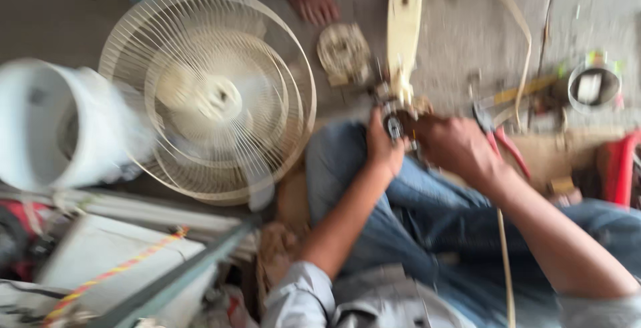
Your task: The person works on a fan motor with a screwdriver, turning the component over and manipulating small internal parts.
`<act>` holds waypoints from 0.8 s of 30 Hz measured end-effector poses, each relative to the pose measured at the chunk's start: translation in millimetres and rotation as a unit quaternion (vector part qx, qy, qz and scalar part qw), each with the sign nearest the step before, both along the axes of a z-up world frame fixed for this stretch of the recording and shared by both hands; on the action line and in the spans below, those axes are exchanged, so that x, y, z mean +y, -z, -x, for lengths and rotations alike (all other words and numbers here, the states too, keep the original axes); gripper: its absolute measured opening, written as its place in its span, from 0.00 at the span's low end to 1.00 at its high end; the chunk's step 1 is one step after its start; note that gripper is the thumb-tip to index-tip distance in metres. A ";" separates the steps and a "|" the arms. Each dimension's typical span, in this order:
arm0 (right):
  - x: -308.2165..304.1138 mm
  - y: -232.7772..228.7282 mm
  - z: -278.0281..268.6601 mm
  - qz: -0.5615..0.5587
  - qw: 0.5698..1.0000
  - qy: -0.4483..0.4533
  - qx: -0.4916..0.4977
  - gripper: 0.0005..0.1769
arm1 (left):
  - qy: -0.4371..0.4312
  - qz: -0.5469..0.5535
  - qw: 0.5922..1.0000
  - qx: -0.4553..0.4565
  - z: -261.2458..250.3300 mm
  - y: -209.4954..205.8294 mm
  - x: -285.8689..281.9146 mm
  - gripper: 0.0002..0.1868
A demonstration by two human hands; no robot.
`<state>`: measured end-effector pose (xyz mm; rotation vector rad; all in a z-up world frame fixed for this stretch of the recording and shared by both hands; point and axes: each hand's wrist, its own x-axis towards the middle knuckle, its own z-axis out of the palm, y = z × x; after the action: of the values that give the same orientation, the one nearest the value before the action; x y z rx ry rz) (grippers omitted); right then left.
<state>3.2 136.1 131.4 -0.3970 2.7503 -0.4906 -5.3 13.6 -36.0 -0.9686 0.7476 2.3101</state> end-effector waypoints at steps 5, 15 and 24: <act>11.5 -16.6 -9.0 0.069 0.996 0.035 0.048 0.10 | 0.051 0.159 0.956 0.243 -22.2 18.0 -1.8 0.28; 21.6 -11.0 7.2 0.121 0.991 0.035 0.047 0.11 | -0.025 -0.092 0.993 0.075 -10.2 1.4 -6.9 0.20; 35.2 -0.9 22.8 0.045 0.998 -0.031 0.043 0.11 | -0.029 -0.053 0.997 0.042 -14.0 0.0 -8.4 0.21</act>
<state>-19.6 171.3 132.3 -0.5351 2.7956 -0.5964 8.8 5.1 -35.9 -0.8613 0.6312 2.4267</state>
